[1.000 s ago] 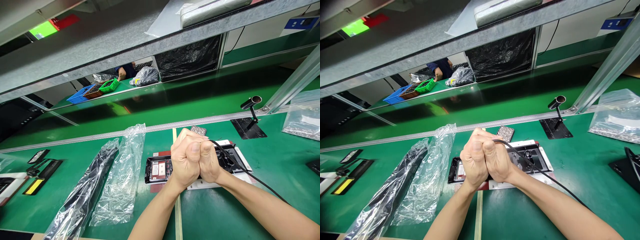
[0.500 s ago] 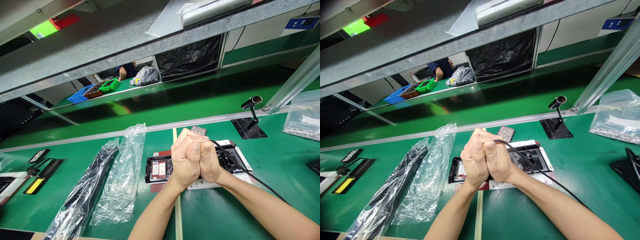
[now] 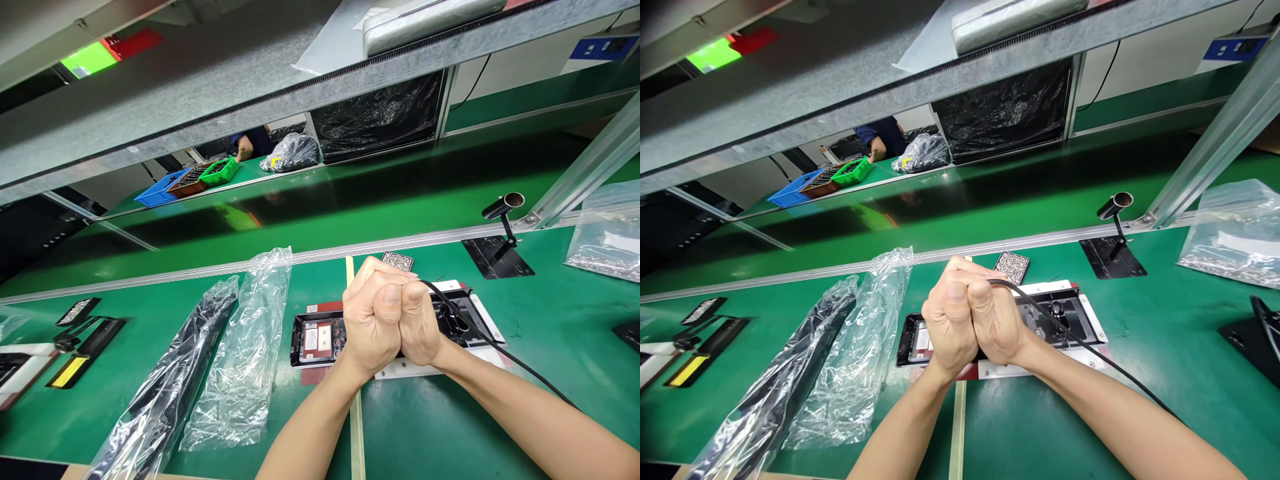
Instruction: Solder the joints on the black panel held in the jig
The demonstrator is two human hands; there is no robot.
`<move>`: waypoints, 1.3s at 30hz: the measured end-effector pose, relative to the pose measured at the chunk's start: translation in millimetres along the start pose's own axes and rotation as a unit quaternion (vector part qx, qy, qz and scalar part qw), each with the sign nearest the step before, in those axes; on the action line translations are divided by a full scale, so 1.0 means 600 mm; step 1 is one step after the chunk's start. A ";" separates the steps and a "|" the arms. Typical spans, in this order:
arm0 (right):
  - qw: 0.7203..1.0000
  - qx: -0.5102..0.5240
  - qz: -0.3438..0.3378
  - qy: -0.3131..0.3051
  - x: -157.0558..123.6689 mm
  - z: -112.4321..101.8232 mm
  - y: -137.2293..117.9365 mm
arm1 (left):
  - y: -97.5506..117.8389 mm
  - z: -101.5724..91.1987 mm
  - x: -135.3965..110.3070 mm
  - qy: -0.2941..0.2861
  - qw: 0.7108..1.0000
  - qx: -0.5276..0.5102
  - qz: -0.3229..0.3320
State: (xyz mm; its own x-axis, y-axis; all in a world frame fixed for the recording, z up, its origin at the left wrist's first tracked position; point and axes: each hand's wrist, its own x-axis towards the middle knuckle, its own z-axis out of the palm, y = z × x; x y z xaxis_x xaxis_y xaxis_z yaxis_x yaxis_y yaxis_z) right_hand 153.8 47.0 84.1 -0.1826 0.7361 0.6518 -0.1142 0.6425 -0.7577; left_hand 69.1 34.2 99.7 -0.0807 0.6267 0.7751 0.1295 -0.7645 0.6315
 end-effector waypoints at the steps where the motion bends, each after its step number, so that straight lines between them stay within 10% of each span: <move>1: 1.000 -0.003 -0.001 0.001 0.001 0.000 -0.001 | 0.000 0.000 0.000 0.002 1.000 -0.002 0.002; 21: 0.996 -0.078 0.026 0.035 -0.021 -0.035 0.022 | -0.004 0.023 0.002 -0.007 1.000 0.017 0.021; 31: 0.978 0.130 0.159 -0.042 -0.008 -0.049 -0.004 | 0.003 0.013 0.000 0.021 0.999 -0.013 -0.045; 35: 0.964 0.180 0.192 -0.033 0.002 -0.055 -0.013 | -0.024 -0.028 -0.020 0.057 0.989 0.088 -0.105; 39: 0.961 0.175 0.209 -0.036 0.015 -0.063 -0.024 | -0.056 -0.066 -0.064 -0.086 0.915 0.364 -0.148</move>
State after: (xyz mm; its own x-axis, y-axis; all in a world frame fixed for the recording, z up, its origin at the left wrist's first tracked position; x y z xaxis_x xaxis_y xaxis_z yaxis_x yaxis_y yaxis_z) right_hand 190.5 52.5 101.9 -0.3499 0.8897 0.2931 -0.3352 0.1733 -0.9261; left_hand 28.4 29.9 49.4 -0.0700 0.8525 0.5180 0.7572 -0.2927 0.5840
